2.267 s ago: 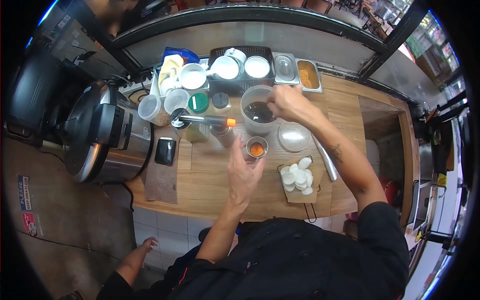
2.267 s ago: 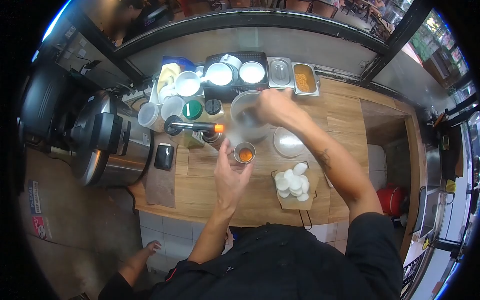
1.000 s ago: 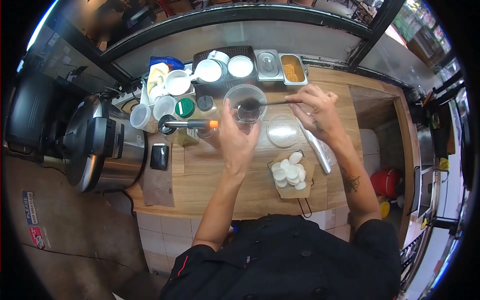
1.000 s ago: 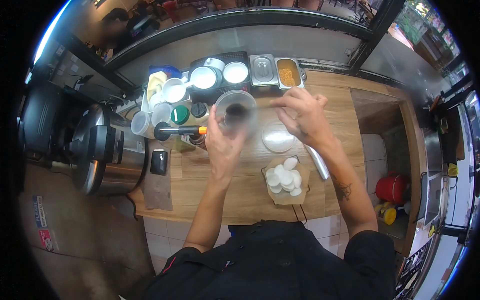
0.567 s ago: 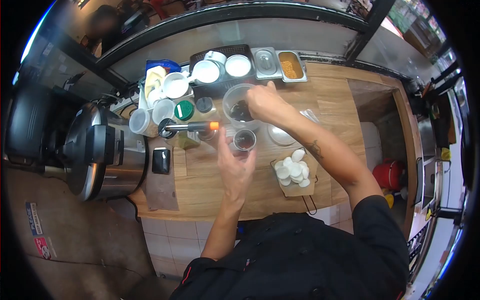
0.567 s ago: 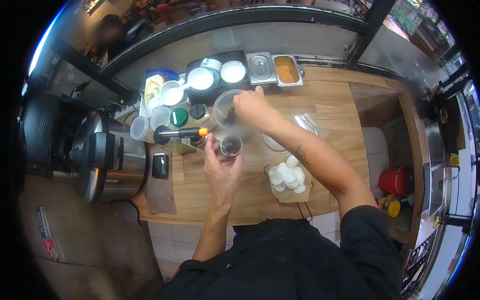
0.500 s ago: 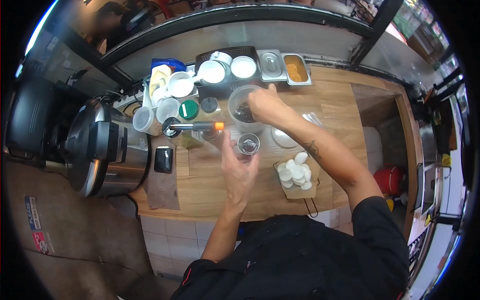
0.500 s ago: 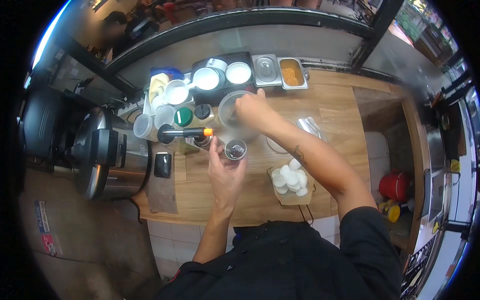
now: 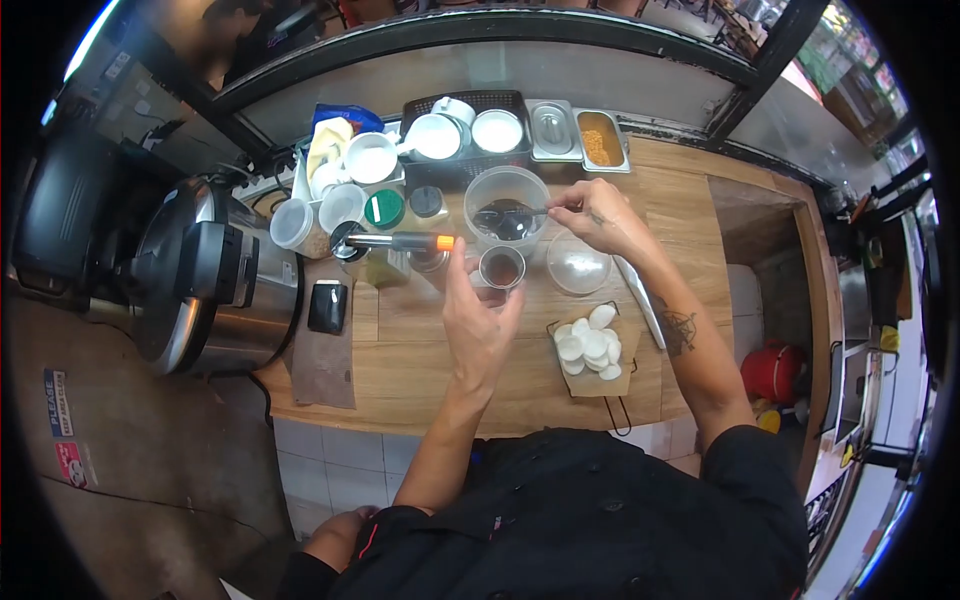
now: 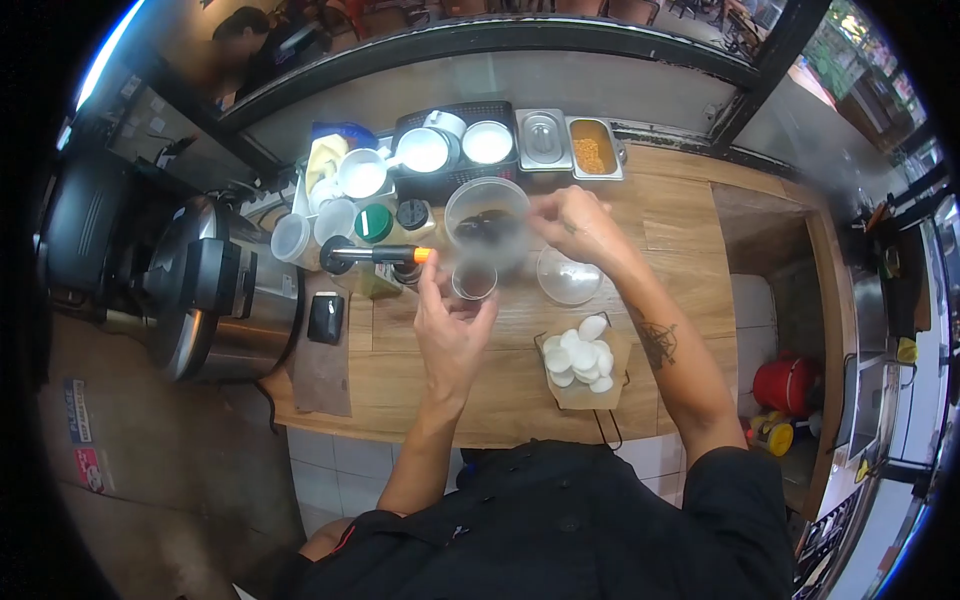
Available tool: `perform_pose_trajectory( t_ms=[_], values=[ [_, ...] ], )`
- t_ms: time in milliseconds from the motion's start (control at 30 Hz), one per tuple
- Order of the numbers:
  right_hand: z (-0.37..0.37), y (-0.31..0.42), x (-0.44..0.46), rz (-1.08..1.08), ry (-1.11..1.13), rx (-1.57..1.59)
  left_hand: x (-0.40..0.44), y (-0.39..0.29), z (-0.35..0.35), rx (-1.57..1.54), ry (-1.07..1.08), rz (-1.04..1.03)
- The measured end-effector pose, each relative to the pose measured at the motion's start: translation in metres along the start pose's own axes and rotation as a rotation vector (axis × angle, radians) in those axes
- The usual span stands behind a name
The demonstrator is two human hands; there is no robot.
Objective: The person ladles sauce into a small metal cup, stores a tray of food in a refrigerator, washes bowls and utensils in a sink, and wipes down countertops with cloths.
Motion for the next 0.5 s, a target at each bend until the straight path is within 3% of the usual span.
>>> perform_pose_trajectory(
  t_ms=[233, 400, 500],
  values=[
    [0.017, -0.027, -0.017, 0.021, -0.082, 0.141, 0.016, -0.006, -0.012, 0.039, 0.004, -0.052],
    [0.048, -0.001, -0.042, 0.053, -0.113, 0.129, 0.028, -0.004, -0.016, 0.085, 0.003, -0.04],
    [0.058, 0.01, -0.055, 0.135, -0.167, 0.074, 0.033, -0.004, -0.019, 0.191, -0.027, -0.151]
  ],
)
Point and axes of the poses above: each hand's wrist, its own x-axis towards the middle knuckle, its own z-axis out of the back of the hand, y = z × x, the point moved 7 cm from there along x, towards the middle knuckle, and after that the axes turned 2 degrees about -z, right-handed, at the moved point
